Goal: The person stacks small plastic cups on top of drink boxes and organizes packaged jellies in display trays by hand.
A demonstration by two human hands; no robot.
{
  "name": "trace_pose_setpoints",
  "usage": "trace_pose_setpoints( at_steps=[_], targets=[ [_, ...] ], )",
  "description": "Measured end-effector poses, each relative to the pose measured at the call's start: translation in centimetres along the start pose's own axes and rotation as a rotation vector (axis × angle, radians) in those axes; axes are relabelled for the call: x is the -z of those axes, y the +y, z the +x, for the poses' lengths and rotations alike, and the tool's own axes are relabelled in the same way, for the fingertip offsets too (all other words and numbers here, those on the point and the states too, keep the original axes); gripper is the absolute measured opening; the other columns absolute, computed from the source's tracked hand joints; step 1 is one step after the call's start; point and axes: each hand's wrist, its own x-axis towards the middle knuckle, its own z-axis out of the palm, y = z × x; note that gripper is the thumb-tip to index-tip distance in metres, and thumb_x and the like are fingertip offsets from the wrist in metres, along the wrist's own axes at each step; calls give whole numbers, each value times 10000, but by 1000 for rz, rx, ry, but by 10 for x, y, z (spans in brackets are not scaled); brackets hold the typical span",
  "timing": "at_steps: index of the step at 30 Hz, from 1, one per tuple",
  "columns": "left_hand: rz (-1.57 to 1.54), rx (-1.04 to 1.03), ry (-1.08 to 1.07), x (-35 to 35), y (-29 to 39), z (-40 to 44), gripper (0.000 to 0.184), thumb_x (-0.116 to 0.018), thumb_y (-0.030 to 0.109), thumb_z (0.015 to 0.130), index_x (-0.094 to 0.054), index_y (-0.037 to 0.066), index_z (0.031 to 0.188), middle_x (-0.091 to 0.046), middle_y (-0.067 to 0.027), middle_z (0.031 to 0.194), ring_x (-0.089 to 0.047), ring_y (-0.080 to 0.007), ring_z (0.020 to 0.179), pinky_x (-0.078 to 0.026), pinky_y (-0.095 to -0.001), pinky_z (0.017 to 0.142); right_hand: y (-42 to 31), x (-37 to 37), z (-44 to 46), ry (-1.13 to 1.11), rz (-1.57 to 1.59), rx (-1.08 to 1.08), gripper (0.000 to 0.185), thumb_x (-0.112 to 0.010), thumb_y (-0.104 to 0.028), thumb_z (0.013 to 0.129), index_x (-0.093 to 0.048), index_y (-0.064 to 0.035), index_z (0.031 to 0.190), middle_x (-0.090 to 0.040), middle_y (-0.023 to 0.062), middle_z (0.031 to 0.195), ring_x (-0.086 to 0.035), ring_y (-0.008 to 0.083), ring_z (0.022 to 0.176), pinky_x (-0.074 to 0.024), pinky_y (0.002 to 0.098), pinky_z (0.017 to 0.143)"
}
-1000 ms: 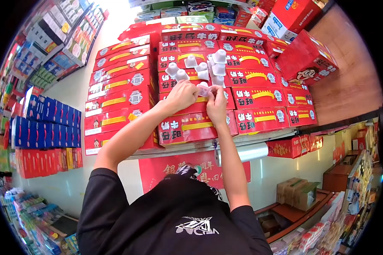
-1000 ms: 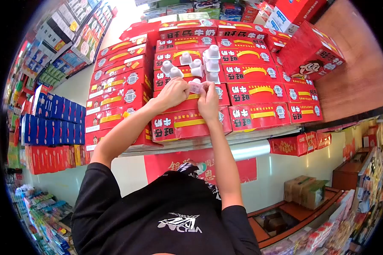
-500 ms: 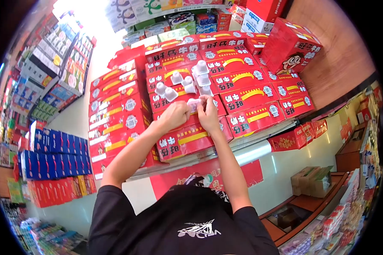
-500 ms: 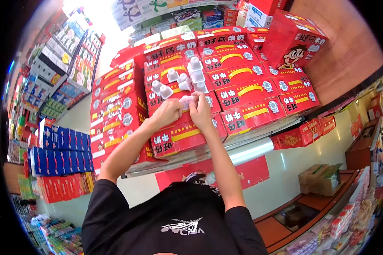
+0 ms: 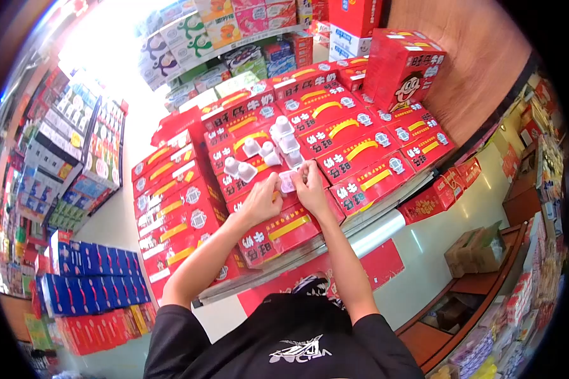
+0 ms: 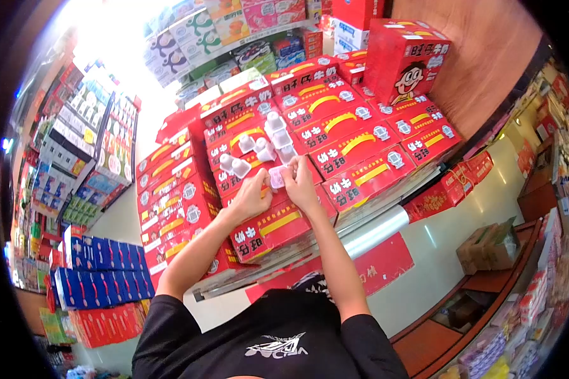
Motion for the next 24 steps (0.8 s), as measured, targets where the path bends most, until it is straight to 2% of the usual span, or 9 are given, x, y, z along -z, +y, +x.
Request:
trace_pose_setpoints(
  at_steps=[5, 7, 9, 10, 13, 17, 21, 22, 24],
  targets=[
    [-152, -25, -20, 0, 9, 0, 456, -609, -16, 765, -371, -22, 1154, -635, -202, 805, -657, -394, 891, -504, -437, 764, 6, 7, 0, -17, 110, -38, 208, -597, -41, 937, -400, -98, 971, -450, -38, 792, -427, 18, 679, -381, 193, 589],
    [-121, -134, 32, 3, 23, 2, 712, -659, 22, 767, -283, -28, 1369, -652, -152, 799, -676, -339, 787, -504, -405, 797, 0, 8, -1, -29, 373, -133, 202, -575, -29, 951, -393, -117, 962, -431, -49, 795, -432, 17, 698, -396, 194, 620],
    [-187, -6, -160, 12, 30, 2, 802, -722, 96, 772, -268, -12, 1425, -662, -114, 738, -688, -253, 798, -483, -362, 860, -5, 10, -1, -76, 544, -135, 197, -561, -32, 959, -384, -117, 953, -416, -51, 814, -442, 17, 725, -405, 199, 640],
    [-175, 22, -186, 15, 38, 3, 751, -747, 117, 759, -348, 7, 1385, -642, -90, 677, -668, -192, 698, -496, -337, 745, -7, 10, -5, -54, 499, -118, 198, -551, -35, 967, -374, -122, 950, -414, -50, 826, -450, 19, 745, -415, 201, 649],
    [-94, 42, -144, 0, 21, -4, 670, -756, 125, 752, -426, 14, 1324, -650, -98, 700, -641, -165, 646, -490, -328, 649, -11, 8, -29, -27, 437, -166, 193, -533, -47, 981, -361, -127, 944, -414, -42, 848, -461, 27, 777, -430, 205, 667],
    [-154, -113, -178, -12, 11, -5, 441, -760, 156, 736, -590, 20, 1119, -669, -140, 765, -696, -270, 698, -512, -371, 604, 8, 11, -56, 34, 431, -101, 170, -510, -45, 988, -358, -118, 969, -446, -33, 863, -473, 36, 768, -426, 223, 665],
    [-191, -127, -303, -2, 27, -7, 391, -768, 173, 729, -622, 2, 1050, -687, -169, 797, -710, -280, 748, -531, -367, 651, -20, 2, -97, 176, 363, -212, 246, -541, -76, 981, -386, -79, 1172, -515, -3, 948, -502, 53, 799, -434, 224, 715],
    [-186, -80, -391, 2, 35, -7, 418, -779, 186, 725, -624, 9, 1070, -700, -165, 831, -715, -267, 800, -531, -354, 682, -30, 0, -108, 187, 394, -150, 399, -554, -96, 979, -342, -68, 1316, -537, 25, 1043, -506, 56, 760, -437, 210, 663],
    [-230, -159, -487, -2, 31, -10, 443, -801, 211, 696, -636, 3, 1051, -692, -141, 795, -700, -215, 734, -529, -335, 651, -29, -6, -137, 216, 281, -78, 465, -560, -104, 978, -312, -68, 1370, -535, 34, 1087, -523, 62, 785, -449, 210, 678]
  ],
)
